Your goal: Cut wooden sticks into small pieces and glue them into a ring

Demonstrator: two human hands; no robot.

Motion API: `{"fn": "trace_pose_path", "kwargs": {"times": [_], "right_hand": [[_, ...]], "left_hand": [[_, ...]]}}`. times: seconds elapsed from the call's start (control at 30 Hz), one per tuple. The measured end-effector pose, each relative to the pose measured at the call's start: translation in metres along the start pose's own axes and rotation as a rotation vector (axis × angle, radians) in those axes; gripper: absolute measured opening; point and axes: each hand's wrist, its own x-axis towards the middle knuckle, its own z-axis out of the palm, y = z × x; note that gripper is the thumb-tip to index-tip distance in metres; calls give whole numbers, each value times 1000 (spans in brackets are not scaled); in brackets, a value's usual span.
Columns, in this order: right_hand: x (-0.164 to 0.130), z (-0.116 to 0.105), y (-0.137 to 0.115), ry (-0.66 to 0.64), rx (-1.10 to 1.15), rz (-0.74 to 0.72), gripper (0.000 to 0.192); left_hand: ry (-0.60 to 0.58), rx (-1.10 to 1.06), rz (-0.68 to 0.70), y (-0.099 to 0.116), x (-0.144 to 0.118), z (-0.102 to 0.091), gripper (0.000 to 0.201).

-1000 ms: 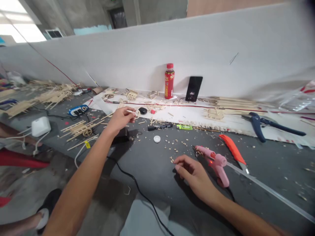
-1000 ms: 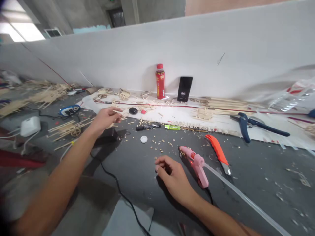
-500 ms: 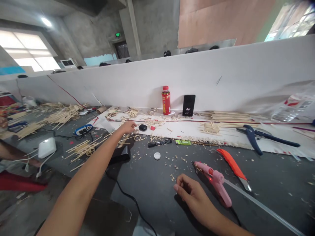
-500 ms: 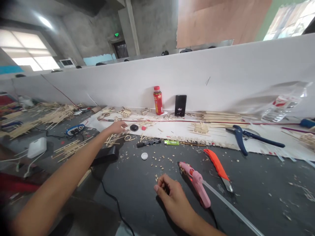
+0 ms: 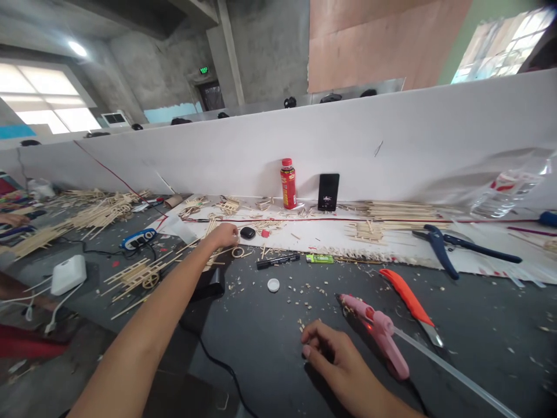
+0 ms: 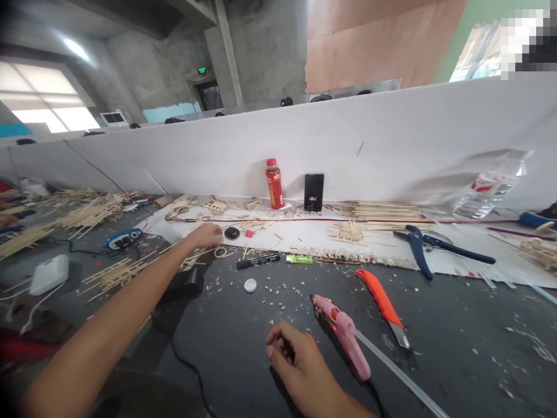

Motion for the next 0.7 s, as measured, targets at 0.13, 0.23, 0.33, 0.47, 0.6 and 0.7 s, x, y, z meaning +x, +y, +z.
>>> {"fn": "trace_pose_path", "kwargs": {"times": [0.13, 0.23, 0.33, 0.47, 0.6, 0.7], "right_hand": [[0, -1, -2, -1, -22, 5, 23], [1, -2, -5, -5, -45, 10, 23], [1, -2, -6, -18, -69, 10, 23], [3, 0, 1, -37, -111, -3, 25], [9, 6, 16, -111, -185, -6, 42], [14, 8, 15, -181, -244, -16, 39]], "left_hand": [[93, -60, -22, 0, -8, -31, 36], [169, -138, -13, 6, -37, -52, 36], [191, -239, 76, 28, -95, -46, 35], [115, -341, 235, 69, -183, 14, 35], [88, -390, 219, 84, -224, 83, 47], [132, -408, 193, 77, -229, 111, 55]]}}
